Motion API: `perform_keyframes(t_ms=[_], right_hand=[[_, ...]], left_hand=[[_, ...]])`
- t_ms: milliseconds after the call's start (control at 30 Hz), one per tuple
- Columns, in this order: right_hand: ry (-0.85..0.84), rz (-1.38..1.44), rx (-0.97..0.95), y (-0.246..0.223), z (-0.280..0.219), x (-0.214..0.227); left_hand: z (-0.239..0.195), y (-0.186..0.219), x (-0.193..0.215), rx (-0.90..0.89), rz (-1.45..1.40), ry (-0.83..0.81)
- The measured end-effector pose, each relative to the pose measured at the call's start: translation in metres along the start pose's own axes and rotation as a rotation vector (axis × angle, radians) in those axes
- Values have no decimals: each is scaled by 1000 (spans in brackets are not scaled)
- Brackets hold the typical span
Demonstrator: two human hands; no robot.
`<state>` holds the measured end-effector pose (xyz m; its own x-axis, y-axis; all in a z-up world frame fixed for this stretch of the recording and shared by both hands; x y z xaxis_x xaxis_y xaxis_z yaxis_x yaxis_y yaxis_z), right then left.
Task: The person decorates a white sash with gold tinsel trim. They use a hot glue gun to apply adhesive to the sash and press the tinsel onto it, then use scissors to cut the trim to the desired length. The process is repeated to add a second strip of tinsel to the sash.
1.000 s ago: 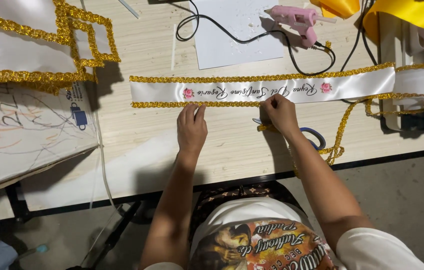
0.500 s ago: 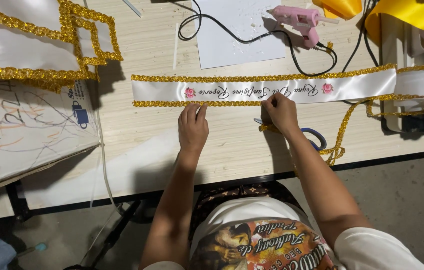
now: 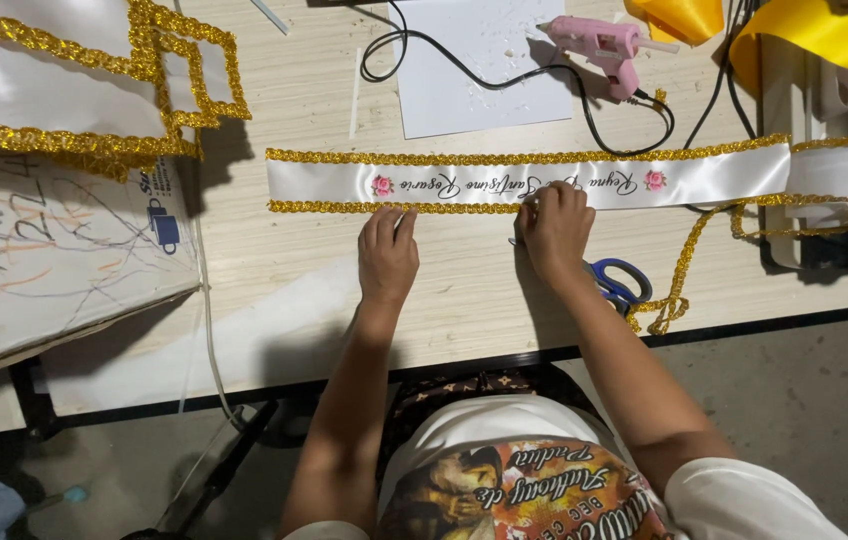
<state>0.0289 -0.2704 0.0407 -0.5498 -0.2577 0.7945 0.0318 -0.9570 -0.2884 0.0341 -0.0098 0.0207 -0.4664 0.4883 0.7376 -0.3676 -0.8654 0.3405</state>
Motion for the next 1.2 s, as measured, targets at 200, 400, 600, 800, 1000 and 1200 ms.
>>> perform_keyframes(t_ms=[200,400,600,800,1000,1200], right_hand=[[-52,0,179,-15,-11,-9],[-78,72,262,-9,-20,-13],[-234,-20,218,-23,-14,-7],[-324,-110,278,-22,-20,-12],[-268,-69,251,-28,-14,-1],[-275,65,86,-15,-12,3]], left_hand=[[3,1,3,13,-13,9],[5,2,5,14,-23,15],[8,3,8,15,-33,31],[1,2,3,-30,-18,47],[19,26,18,-144,70,-15],[16,29,8,-148,144,-136]])
Point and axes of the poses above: each hand's wrist, its own z-axis towards the middle knuckle, its own x-axis out of the back of the hand, y = z × x, the point moved 6 cm from there along z, towards the middle knuckle, and after that the axes turned 15 degrees about y, right-handed, at the moved point
